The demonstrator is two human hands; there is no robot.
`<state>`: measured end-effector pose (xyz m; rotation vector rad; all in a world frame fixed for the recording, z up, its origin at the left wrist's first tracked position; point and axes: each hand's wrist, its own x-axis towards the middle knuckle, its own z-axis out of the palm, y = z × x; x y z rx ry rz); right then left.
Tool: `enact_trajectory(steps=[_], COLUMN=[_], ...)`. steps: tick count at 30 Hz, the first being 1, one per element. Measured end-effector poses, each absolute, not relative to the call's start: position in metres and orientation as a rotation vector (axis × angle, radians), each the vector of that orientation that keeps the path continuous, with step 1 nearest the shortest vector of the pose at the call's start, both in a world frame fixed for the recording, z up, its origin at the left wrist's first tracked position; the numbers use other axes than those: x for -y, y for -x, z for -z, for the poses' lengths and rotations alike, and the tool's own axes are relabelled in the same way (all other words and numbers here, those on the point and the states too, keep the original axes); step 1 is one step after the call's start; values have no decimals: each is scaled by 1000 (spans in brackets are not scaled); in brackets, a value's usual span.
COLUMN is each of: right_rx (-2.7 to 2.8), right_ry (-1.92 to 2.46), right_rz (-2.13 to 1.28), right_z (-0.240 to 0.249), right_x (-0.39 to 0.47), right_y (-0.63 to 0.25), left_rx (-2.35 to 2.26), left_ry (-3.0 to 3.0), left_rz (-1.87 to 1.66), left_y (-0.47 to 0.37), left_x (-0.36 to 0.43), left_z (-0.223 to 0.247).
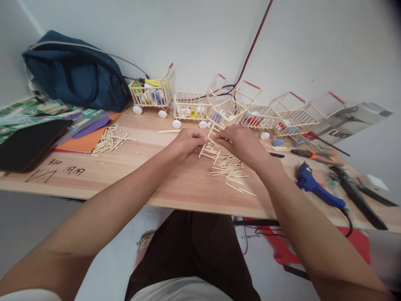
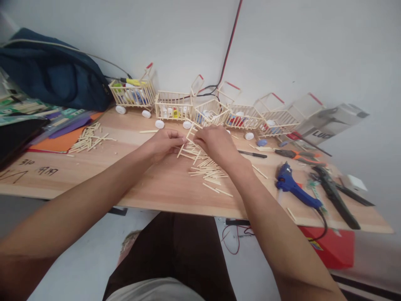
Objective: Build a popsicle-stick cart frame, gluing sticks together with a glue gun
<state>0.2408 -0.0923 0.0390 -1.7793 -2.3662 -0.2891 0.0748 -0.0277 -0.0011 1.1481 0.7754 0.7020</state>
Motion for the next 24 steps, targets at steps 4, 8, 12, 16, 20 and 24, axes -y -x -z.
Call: enact_trajectory(steps=[4,8,12,16,20,24], right_rx=[2393,2355,2288,2123,1913,1720], right_ry=[1825,1836,1778,1720,1695,1836], right_rz=[318,366,334,330,364,377], right_z=[-35,-31,-32,-32,-32,-27], right_x=[97,98,100,108,124,144], right_y=[-233,-226,-229,-241,-260,-282], left_rx=[-751,-746,-736,-775,-800,-769], left_ry=[-1175,-1180,-1177,-1162,-1146,-1105], left_rz=[-702,-705,-710,-719,-715,-705], left_y=[-74,-72,-73,-73,-72,-70], left_x=[27,27,26,26,26,26], left_z=[2,2,3,1,-4,-5])
